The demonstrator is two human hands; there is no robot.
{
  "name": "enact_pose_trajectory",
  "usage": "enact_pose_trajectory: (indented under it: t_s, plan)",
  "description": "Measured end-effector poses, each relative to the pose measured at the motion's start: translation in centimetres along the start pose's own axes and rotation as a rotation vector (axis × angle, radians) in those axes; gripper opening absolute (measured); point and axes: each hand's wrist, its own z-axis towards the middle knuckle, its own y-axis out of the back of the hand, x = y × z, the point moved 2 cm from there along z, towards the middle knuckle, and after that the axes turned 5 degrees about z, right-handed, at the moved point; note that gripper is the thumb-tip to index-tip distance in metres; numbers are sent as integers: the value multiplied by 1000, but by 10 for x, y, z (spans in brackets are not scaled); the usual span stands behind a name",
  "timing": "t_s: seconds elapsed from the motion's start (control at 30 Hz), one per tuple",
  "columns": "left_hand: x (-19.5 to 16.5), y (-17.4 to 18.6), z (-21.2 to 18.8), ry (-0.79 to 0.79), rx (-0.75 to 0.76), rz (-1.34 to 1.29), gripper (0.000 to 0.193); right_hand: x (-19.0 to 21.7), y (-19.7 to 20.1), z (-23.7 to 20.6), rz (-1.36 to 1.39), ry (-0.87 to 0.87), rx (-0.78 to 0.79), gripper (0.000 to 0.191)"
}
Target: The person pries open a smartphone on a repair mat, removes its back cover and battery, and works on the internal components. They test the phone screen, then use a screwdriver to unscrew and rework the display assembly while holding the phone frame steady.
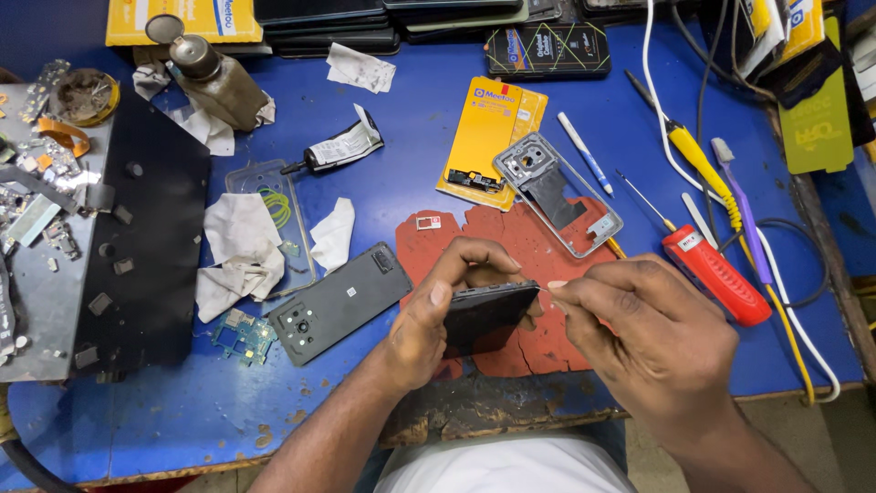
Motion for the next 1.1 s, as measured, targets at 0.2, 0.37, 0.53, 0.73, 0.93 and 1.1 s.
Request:
enact_pose_trajectory:
  t_s: [0.2, 0.37, 0.53, 0.73, 0.93, 1.1]
  plan:
    - [1, -2, 0, -28, 2, 72, 82, 9, 10, 10, -123, 191, 96, 24]
    - [1, -6, 0, -73, 0, 127, 81, 15, 14, 15, -245, 322, 189, 26]
    - [0, -8, 0, -69, 15, 159, 80, 18, 21, 19, -268, 364, 276, 27]
    - [-3, -10, -1, -44, 70, 163, 81, 4, 37, 35, -14, 140, 535, 27]
    - [-6, -5, -3, -96, 48, 206, 76, -8, 34, 40, 106, 32, 597, 19]
    - [-24, -12, -14, -415, -260, 696, 31, -11, 33, 37, 112, -138, 635, 20]
